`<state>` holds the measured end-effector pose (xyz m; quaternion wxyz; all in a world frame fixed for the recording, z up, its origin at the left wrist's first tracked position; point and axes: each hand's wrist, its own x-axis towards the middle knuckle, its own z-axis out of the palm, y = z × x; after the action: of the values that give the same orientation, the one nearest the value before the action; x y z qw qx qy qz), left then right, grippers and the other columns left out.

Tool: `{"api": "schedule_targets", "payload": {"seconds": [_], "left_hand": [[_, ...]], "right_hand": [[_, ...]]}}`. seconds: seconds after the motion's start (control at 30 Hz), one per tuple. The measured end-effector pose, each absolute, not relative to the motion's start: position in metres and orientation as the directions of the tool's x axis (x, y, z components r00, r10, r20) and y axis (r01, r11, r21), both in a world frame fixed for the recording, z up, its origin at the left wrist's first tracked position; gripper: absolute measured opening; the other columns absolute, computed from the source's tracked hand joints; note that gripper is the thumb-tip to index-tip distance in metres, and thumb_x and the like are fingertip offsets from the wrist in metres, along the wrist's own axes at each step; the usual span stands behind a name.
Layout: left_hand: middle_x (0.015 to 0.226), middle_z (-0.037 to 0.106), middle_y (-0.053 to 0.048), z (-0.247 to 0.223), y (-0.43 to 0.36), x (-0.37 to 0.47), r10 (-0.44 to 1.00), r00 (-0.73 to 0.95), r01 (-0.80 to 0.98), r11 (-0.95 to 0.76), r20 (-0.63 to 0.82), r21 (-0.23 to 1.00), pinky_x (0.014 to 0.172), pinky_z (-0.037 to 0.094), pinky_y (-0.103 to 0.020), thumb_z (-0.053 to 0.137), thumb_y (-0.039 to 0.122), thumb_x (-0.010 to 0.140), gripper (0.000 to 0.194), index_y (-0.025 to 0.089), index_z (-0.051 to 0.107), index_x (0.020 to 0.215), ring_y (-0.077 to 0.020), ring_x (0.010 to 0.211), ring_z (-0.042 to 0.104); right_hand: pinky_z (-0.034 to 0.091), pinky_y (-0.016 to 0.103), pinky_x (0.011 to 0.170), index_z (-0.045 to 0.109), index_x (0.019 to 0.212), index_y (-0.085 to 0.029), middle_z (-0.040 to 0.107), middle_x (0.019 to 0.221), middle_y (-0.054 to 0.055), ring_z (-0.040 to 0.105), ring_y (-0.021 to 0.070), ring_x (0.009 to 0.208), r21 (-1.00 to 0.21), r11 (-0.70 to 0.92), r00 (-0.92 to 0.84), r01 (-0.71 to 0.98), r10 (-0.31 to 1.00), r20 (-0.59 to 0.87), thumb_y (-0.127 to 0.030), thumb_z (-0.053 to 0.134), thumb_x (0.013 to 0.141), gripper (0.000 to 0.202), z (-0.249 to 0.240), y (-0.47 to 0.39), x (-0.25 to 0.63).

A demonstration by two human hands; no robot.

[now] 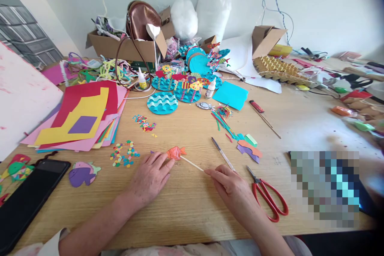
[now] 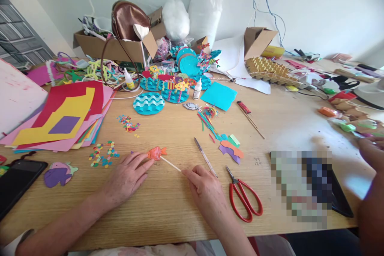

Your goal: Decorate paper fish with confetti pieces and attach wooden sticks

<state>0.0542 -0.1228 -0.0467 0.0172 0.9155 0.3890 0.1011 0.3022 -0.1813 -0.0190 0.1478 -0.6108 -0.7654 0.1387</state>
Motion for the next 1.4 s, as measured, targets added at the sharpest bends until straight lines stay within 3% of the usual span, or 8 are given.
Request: {"api": "schedule_targets", "payload": {"seconds": [0.8,1.4], "left_hand": [[0.117,0.051,-0.006,-0.043,-0.123,0.055,0.715,0.675,0.708,-0.697,0.182,0.114,0.089,0.037,-0.040,0.050,0.020,0.083,0.037,0.023,0.048,0.120,-0.0234,0.105,0.043],[0.117,0.051,-0.006,-0.048,-0.124,0.054,0.724,0.664,0.717,-0.687,0.187,0.117,0.089,0.037,-0.041,0.050,0.023,0.083,0.036,0.024,0.049,0.119,-0.0238,0.107,0.042]], "right_hand": [[0.044,0.024,0.064,0.063,0.106,-0.025,0.061,0.081,0.004,0.057,0.0133,0.071,-0.387,0.211,-0.209,0.898,0.977,0.046,-0.014,0.037,0.087,0.034,-0.022,-0.163,0.294],[0.041,0.025,0.062,0.064,0.103,-0.025,0.061,0.079,0.004,0.056,0.0135,0.067,-0.313,0.197,-0.197,0.929,0.980,0.032,-0.016,0.036,0.088,0.033,-0.017,-0.159,0.282]]}}
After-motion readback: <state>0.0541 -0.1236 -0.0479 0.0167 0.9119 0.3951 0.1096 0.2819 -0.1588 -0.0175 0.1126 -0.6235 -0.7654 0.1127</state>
